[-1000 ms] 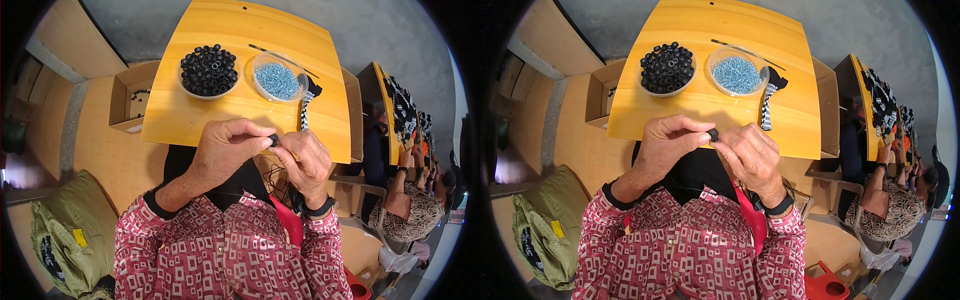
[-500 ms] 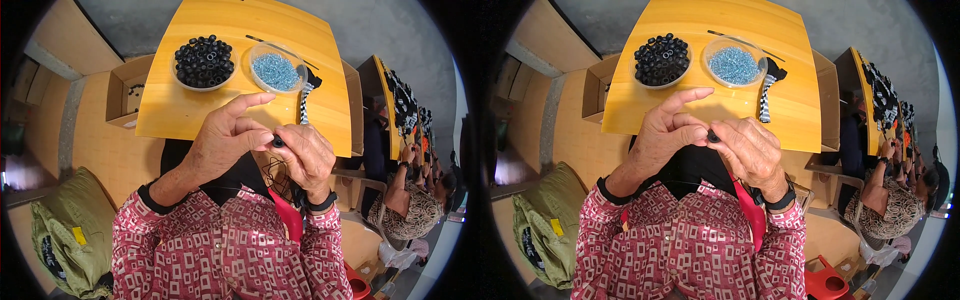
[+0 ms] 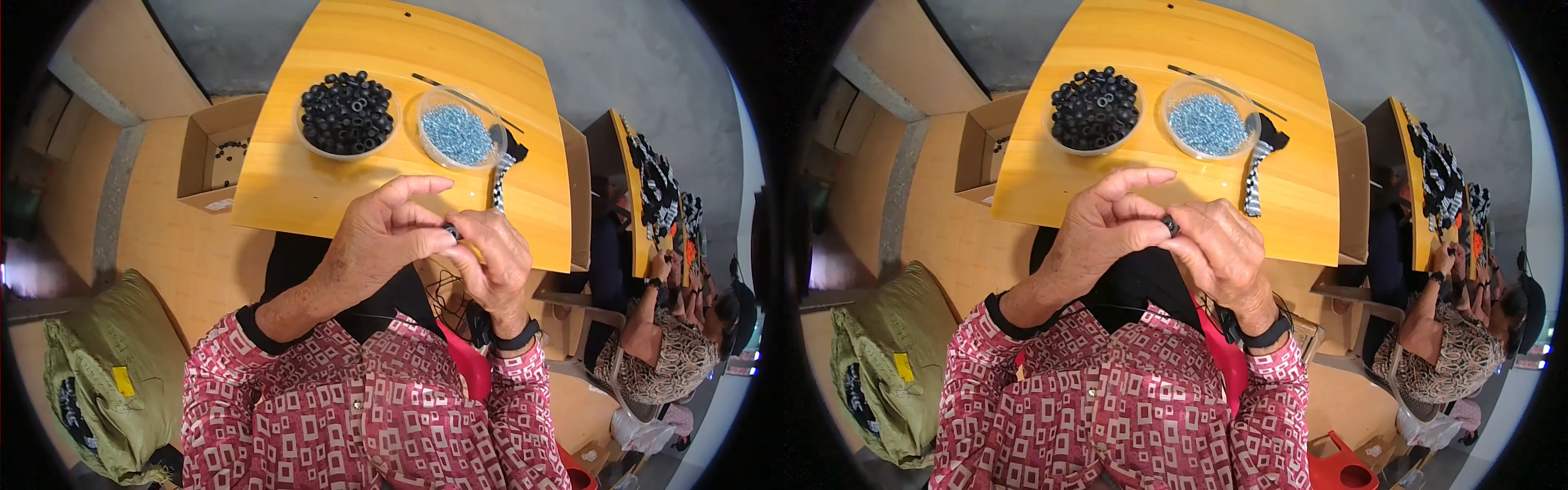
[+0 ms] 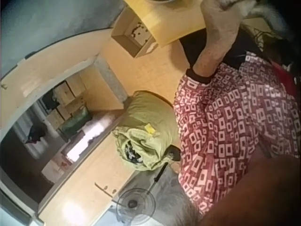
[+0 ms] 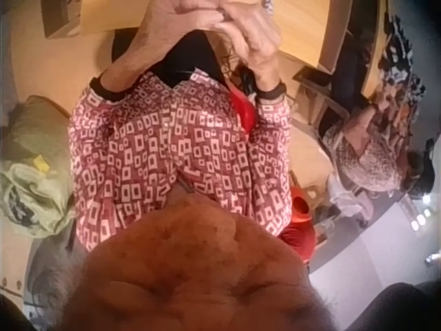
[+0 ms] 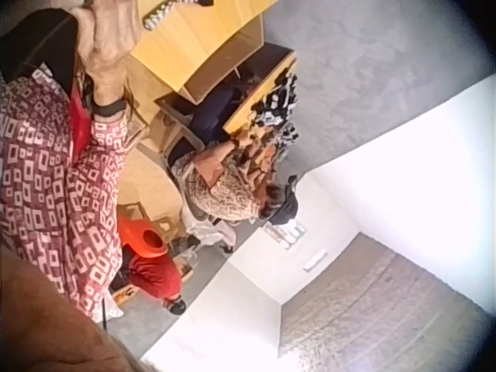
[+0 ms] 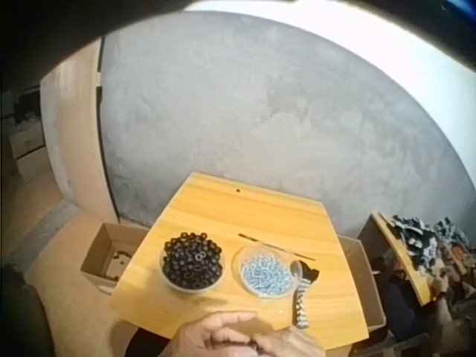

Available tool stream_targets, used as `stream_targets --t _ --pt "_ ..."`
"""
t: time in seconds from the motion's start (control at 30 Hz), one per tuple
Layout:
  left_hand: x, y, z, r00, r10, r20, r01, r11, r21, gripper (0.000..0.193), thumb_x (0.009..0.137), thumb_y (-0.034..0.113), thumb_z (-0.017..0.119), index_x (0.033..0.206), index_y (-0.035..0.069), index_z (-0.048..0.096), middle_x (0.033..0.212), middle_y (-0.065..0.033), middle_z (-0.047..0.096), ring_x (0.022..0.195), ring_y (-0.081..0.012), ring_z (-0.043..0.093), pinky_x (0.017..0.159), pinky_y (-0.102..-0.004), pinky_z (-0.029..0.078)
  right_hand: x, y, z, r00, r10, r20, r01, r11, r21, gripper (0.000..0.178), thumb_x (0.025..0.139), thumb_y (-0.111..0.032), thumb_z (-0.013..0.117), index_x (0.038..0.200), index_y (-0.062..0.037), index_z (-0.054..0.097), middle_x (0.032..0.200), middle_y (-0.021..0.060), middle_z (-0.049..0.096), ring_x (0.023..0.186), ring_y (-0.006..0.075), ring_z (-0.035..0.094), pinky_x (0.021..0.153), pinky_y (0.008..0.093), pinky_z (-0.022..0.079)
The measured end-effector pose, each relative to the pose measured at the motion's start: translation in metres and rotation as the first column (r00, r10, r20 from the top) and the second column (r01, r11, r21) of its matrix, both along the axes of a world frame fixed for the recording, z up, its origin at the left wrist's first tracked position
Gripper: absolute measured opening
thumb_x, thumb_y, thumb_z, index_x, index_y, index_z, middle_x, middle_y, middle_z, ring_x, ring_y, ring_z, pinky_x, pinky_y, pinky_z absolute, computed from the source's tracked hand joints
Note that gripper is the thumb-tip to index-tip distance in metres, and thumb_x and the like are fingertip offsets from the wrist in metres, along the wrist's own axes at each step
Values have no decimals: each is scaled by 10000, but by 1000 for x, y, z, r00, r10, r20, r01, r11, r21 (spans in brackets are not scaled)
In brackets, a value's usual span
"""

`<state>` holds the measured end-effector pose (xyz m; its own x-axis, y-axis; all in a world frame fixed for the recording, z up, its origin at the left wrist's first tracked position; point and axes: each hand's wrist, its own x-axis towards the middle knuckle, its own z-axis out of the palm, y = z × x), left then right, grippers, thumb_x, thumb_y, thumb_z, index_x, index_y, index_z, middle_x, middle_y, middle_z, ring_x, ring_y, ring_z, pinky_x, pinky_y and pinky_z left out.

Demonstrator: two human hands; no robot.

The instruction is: The person assembles small black plastic components by fitting small inserts into black caps by hand, then places the finished pieces into a box.

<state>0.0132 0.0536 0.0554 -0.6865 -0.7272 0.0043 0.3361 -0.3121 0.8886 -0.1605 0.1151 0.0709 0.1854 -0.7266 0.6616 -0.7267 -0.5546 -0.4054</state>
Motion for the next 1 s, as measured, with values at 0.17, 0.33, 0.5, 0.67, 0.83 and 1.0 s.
stream_targets --t 0.17,0.33,0.5,0.67,0.83,1.0 --pt "35 -13 -5 992 75 101 -67 995 -76 366 892 42 620 1251 29 549 933 -41 676 863 -85 629 789 -221 506 21 -13 7 993 121 -15 -121 993 17 357 706 -15 770 1033 51 645 886 161 650 746 286 623 655 355 510" --pt "104 -57 2 821 569 50 -571 813 112 257 897 60 626 1151 25 604 942 -74 673 900 -153 669 805 -239 546 4 -2 13 982 -34 -187 52 994 93 325 719 30 750 1028 42 650 875 160 647 748 291 623 669 355 505" --pt "198 -115 -75 710 695 112 -697 672 248 251 914 79 611 1149 1 574 1020 -123 660 977 -205 664 795 -254 573 2 -5 13 973 1 -231 40 984 171 286 722 49 740 994 26 658 852 146 643 746 276 627 669 341 504" --pt "231 -164 -124 600 776 195 -790 536 298 274 926 78 583 1173 -35 547 1140 -175 612 998 -259 658 852 -310 577 2 -9 15 967 -21 -254 70 980 188 264 721 46 742 972 21 663 832 135 636 731 274 623 660 337 500" --pt "238 -189 -169 482 747 458 -852 522 45 404 897 93 613 1283 32 509 1110 -121 630 965 -223 661 792 -311 554 3 -10 17 957 -35 -290 98 974 206 256 719 45 743 961 25 661 829 140 634 722 278 619 649 342 495" --pt "244 -188 -259 376 607 700 -556 752 -354 496 852 189 663 1314 90 513 1090 -115 657 1061 -249 626 875 -376 500 11 -12 10 949 -1 -317 88 962 259 229 716 68 717 934 39 652 812 149 623 694 292 600 616 348 478"
